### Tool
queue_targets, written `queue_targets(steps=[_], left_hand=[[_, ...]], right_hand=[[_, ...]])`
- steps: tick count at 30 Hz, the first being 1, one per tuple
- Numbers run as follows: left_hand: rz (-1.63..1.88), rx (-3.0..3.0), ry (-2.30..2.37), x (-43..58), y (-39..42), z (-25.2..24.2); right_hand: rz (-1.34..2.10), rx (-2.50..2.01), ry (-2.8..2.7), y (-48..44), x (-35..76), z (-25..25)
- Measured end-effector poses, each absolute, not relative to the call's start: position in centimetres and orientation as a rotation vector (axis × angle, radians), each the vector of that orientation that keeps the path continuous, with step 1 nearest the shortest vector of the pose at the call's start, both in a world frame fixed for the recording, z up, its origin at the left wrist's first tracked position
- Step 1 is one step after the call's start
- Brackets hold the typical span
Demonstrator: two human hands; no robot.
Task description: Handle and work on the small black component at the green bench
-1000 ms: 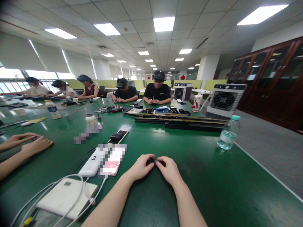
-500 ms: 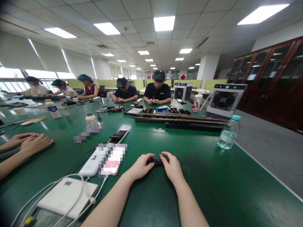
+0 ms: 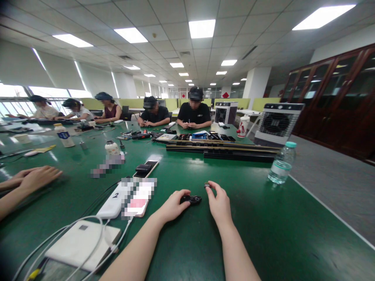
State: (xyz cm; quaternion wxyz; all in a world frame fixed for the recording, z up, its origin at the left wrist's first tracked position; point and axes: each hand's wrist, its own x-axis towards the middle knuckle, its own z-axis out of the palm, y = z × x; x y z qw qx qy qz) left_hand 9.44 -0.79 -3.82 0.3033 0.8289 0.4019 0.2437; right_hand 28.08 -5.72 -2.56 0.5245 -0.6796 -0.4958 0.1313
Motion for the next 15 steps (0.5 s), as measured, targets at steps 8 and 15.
queue_targets(steps=[8, 15], left_hand=[[0.644, 2.191, 1.052, 9.32, -0.76, -3.76], [0.646, 2.191, 1.033, 9.23, -0.68, -3.87]], right_hand=[[0.199, -1.615, -1.138, -5.94, 28.42, -2.26], [0.172, -1.601, -1.133, -6.16, 28.53, -1.93]])
